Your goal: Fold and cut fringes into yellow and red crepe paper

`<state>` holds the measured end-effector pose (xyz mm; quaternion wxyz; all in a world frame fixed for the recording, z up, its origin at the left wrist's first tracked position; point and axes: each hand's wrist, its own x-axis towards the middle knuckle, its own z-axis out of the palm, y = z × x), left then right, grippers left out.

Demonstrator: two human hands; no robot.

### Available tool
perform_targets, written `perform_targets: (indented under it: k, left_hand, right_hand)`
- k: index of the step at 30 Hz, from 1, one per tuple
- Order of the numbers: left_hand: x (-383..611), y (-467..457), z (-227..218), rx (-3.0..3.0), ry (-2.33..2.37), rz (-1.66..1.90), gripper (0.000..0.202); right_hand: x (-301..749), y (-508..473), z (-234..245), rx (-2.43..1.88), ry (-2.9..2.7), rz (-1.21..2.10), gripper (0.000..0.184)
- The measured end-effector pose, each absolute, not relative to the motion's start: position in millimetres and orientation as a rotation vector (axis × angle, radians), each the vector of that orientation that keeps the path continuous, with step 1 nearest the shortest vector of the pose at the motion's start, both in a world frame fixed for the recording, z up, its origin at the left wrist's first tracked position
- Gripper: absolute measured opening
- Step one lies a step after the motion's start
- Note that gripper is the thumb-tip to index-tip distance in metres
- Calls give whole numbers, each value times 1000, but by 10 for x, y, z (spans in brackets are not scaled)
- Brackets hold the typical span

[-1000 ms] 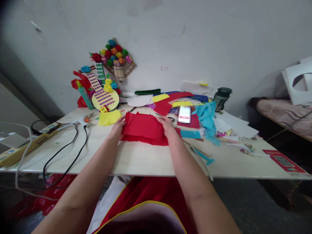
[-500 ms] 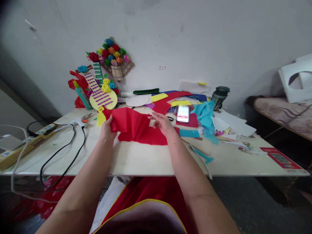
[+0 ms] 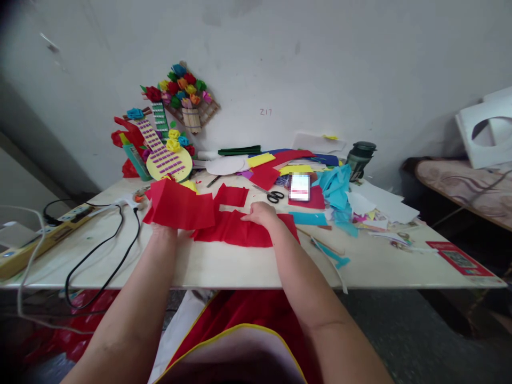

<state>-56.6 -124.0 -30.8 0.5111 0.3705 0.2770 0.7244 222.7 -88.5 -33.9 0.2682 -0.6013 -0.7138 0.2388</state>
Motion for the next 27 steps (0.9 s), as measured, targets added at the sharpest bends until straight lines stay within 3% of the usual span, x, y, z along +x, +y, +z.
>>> perform_targets:
  k: [4, 11, 15, 17, 22, 27]
  left_hand:
    - [-556, -1227, -391, 732, 446, 1887, 29]
    - [-551, -1204, -378, 516, 420, 1859, 21]
    - [-546, -1175, -363, 481, 443, 1886, 17]
    - [-545, -1156, -347, 429, 460, 1917, 14]
    - [-504, -1166, -279, 380, 563, 1963, 11]
    - [-455, -1211, -247, 418, 593, 1927, 10]
  right_hand:
    - [2252, -916, -322, -1456, -2007, 852, 23]
    - [2374, -999, -176, -989, -1715, 1103, 8]
    - [2404, -986, -145, -818, -1449, 1335, 34]
    - [2423, -969, -141, -835, -1366, 1326, 34]
    - [2509, -971, -106, -925, -1239, 1223, 8]
    - [2528, -1029, -79, -1033, -1298, 1165, 21]
